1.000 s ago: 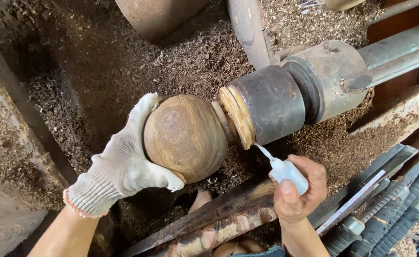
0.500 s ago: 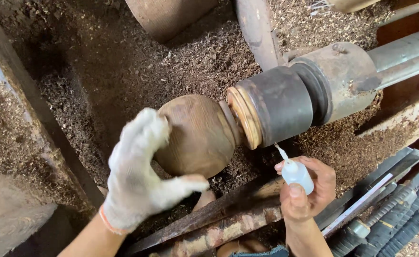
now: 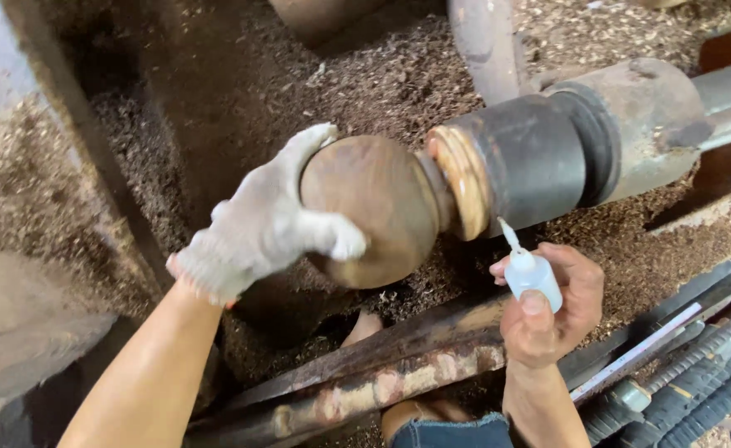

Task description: The person turns a wooden vessel on a lathe, holding a chisel against the spinning wood to shape its profile. They then stop the lathe, hold the piece, and squeeze liquid from a plastic squeeze bottle onto its surface while rotating it by hand to coat different areas.

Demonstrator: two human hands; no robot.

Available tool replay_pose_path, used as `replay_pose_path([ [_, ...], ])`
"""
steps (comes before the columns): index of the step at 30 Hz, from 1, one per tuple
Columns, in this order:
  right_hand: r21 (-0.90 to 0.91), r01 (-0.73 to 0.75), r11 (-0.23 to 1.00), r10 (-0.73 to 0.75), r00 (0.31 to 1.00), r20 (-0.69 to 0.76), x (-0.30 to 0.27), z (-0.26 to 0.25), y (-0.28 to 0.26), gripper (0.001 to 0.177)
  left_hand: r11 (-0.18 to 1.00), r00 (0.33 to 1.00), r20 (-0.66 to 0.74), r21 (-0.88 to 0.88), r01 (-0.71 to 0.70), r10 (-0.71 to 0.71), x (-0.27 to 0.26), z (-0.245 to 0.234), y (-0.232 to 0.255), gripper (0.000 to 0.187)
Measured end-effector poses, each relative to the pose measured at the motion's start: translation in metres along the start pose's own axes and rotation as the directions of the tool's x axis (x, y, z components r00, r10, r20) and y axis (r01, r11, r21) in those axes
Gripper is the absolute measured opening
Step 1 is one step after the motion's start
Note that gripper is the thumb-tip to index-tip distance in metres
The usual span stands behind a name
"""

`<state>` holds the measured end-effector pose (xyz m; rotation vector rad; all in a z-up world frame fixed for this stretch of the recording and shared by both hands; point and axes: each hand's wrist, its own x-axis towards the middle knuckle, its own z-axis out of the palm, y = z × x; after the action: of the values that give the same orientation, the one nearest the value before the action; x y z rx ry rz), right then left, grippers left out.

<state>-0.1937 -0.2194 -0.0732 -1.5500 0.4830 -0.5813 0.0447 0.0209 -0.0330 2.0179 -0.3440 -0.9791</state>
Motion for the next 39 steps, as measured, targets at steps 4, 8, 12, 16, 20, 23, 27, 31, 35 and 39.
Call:
replay_pose_path([
  [4, 0.028, 0.002, 1.000, -0.002, 1.000, 0.015, 0.002, -0.002, 0.001, 0.047, 0.895, 0.980, 0.162, -0.410, 0.176, -0.119, 0.019, 0.013, -0.050, 0.116],
  [8, 0.033, -0.024, 0.999, 0.024, 1.000, 0.016, 0.001, -0.008, 0.004, 0.048, 0.868, 0.936, 0.218, -0.361, 0.340, -0.276, 0.016, 0.007, -0.031, 0.083],
  [12, 0.009, -0.047, 0.999, 0.047, 0.999, -0.014, 0.002, -0.008, 0.002, 0.052, 0.720, 0.902, 0.310, -0.546, 0.428, -0.302, 0.016, 0.009, -0.036, 0.088],
  [16, -0.023, -0.059, 0.998, 0.059, 0.998, -0.001, 0.003, -0.009, -0.001, 0.052, 0.716, 0.930, 0.304, -0.601, 0.354, -0.205, 0.015, 0.009, -0.034, 0.093],
  [20, -0.022, -0.060, 0.998, 0.060, 0.998, -0.017, 0.003, -0.009, 0.001, 0.052, 0.802, 0.897, 0.277, -0.409, 0.435, -0.345, 0.012, 0.006, -0.027, 0.090],
  [23, 0.021, -0.051, 0.998, 0.051, 0.998, -0.033, 0.002, -0.010, 0.002, 0.052, 0.845, 0.944, 0.260, -0.440, 0.304, -0.204, 0.008, 0.003, -0.021, 0.100],
  [27, -0.005, -0.022, 1.000, 0.022, 0.999, -0.048, -0.001, -0.008, 0.005, 0.054, 0.953, 0.980, 0.142, -0.250, 0.169, -0.137, 0.001, 0.002, -0.020, 0.121],
  [31, -0.130, -0.006, 0.992, 0.004, 1.000, -0.011, -0.006, -0.004, -0.003, 0.054, 0.958, 0.969, -0.051, 0.173, -0.229, 0.241, -0.017, 0.007, -0.017, 0.142],
  [35, -0.138, -0.023, 0.990, 0.021, 1.000, -0.009, -0.007, -0.002, -0.006, 0.056, 0.899, 0.914, -0.141, 0.290, -0.329, 0.379, -0.025, 0.008, 0.001, 0.130],
  [39, -0.247, -0.047, 0.968, 0.042, 0.999, -0.025, -0.017, -0.009, -0.003, 0.058, 0.850, 0.900, -0.108, 0.393, -0.351, 0.422, -0.022, 0.005, 0.004, 0.130],
])
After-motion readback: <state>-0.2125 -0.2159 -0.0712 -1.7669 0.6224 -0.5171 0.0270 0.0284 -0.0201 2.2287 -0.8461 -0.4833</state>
